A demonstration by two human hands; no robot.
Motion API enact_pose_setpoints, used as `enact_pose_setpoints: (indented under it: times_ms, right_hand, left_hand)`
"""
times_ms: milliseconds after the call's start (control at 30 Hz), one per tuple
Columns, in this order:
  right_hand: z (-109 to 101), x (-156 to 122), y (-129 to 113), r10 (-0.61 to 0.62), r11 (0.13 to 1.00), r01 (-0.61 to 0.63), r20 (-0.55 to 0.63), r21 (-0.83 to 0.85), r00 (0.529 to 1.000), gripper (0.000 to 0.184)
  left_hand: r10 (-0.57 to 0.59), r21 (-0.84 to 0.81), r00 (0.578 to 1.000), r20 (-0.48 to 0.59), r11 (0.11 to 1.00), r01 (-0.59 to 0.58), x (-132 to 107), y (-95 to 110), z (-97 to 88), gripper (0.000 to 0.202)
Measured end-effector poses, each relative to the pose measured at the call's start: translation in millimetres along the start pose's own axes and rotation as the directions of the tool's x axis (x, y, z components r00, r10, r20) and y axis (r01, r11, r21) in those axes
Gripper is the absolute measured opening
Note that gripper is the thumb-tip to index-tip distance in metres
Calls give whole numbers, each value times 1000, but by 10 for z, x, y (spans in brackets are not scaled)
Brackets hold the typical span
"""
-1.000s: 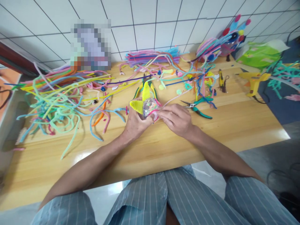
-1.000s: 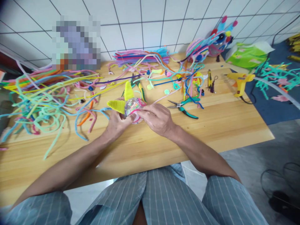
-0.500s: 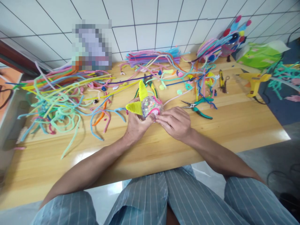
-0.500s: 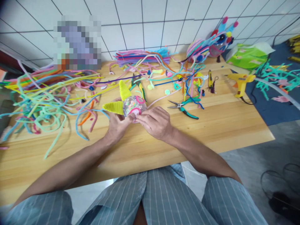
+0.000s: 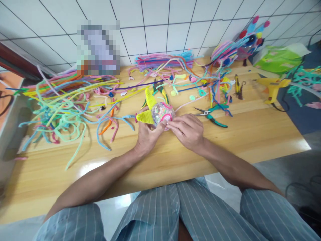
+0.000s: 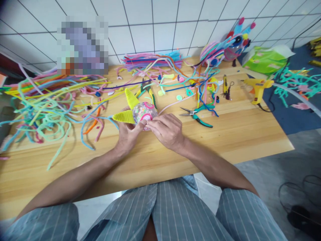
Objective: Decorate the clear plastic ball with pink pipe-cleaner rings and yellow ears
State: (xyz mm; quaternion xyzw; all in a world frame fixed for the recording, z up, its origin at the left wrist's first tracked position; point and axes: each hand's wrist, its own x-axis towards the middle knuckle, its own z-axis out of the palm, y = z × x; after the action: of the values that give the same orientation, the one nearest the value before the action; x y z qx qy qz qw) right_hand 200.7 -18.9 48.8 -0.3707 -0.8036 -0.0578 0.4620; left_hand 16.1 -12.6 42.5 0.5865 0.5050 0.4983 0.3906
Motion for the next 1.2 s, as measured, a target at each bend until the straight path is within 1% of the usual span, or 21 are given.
enact_pose_setpoints:
  times_ms: [100, 200, 333, 400, 467, 600, 700, 767, 867, 933, 967, 1033, 1100, 1133, 1200]
  right_hand:
    - [18, 19, 0, 0, 1000, 0, -24, 9, 1000, 4]
    - [28, 40, 9, 6, 1000, -6, -33, 15, 999, 4]
    - [20, 33, 45, 25, 999, -25, -19, 30, 1000, 5]
    - [14, 13, 70, 41, 999, -41, -8, 37, 999, 7]
    - [10, -11, 94, 58, 997, -58, 1, 53, 998, 9]
    - [15, -39, 121, 85, 993, -85, 7, 77, 996, 10]
    - [15, -38, 135, 139, 987, -140, 25, 74, 990, 9]
    - [11, -29, 155, 157, 985, -158, 19, 75, 987, 8]
    - [5, -9, 207, 130, 988, -128, -16, 88, 991, 7]
    - [2, 6, 246, 95, 990, -90, -41, 113, 995, 8]
    - [0, 13, 263, 84, 989, -77, -48, 124, 995, 9]
    - [-4, 22, 288, 87, 988, -80, -45, 132, 995, 9]
    - [-8, 24, 301, 102, 987, -97, -32, 129, 994, 8]
    - [-10, 25, 304, 103, 987, -99, -31, 127, 994, 9]
    - [-12, 25, 303, 91, 988, -84, -44, 130, 995, 9]
  left_hand:
    - [5, -50, 1000, -20, 999, -6, -14, -9, 35, 68]
    - [-19, -77, 999, -36, 997, 16, -20, 6, 46, 74]
    - [-36, -101, 998, 43, 994, 41, -37, 11, -2, 74]
    - [-49, -137, 998, 45, 989, 55, -56, -19, -37, 74]
    - [-87, -193, 996, 20, 977, 89, -76, -55, -62, 74]
    - [-181, -374, 983, 8, 912, 171, -88, -43, -63, 76]
    - [-256, -489, 967, 3, 843, 225, -48, 58, -70, 78]
    - [-312, -515, 950, 24, 810, 280, -4, 137, -96, 77]
    - [-385, -484, 919, 87, 790, 377, 55, 226, -143, 67]
    - [-423, -424, 900, 109, 799, 427, 75, 248, -171, 60]
    - [-437, -386, 893, 108, 809, 442, 83, 246, -187, 60]
    - [-451, -294, 885, 112, 836, 463, 111, 224, -238, 73]
    - [-443, -205, 884, 150, 860, 466, 178, 188, -336, 88]
    - [-437, -164, 881, 183, 869, 466, 230, 169, -405, 91]
    - [-420, -102, 869, 262, 883, 457, 361, 136, -574, 85]
